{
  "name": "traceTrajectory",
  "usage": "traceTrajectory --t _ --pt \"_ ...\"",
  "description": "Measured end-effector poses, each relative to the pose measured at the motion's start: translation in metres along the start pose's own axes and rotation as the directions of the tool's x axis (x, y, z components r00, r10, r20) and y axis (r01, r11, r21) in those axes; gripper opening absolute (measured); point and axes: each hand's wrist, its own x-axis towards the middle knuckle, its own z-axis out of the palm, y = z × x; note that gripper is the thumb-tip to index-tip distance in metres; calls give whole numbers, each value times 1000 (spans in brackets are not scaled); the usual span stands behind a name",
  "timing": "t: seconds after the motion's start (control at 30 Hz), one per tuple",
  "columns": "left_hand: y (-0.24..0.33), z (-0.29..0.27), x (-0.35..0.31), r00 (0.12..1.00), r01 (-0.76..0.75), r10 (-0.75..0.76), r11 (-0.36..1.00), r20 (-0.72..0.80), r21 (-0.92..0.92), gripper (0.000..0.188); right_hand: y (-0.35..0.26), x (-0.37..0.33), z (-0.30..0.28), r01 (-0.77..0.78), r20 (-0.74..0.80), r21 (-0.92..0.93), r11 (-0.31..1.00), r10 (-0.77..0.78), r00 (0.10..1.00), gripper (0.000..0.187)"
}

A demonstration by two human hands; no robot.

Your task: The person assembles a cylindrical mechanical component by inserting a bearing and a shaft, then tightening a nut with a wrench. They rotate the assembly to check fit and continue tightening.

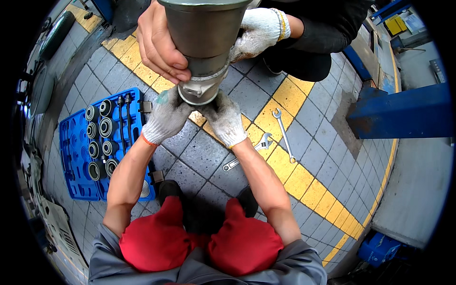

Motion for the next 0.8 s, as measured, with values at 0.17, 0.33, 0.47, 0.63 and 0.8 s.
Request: traceTrajectory --t 0.17,0.33,0.47,0.63,0.8 --pt "-11 -2 1 999 26 -26 1000 29 16 25 -18 -1 -1 23 6 -159 987 -22 1000 24" --pt "-18 -2 2 998 8 -12 998 61 55 26 -7 -1 -3 31 62 -206 978 -19 998 21" --pt "-6 -7 1 999 12 -10 998 43 -54 31 -6 2 0 65 84 -251 966 -45 995 25" --pt "0 -7 2 1000 11 -12 999 26 38 25 -3 0 4 137 48 -204 969 -129 990 24" --pt "1 2 2 1000 15 -15 999 4 -44 24 -8 -4 -6 29 72 -249 968 -12 997 29"
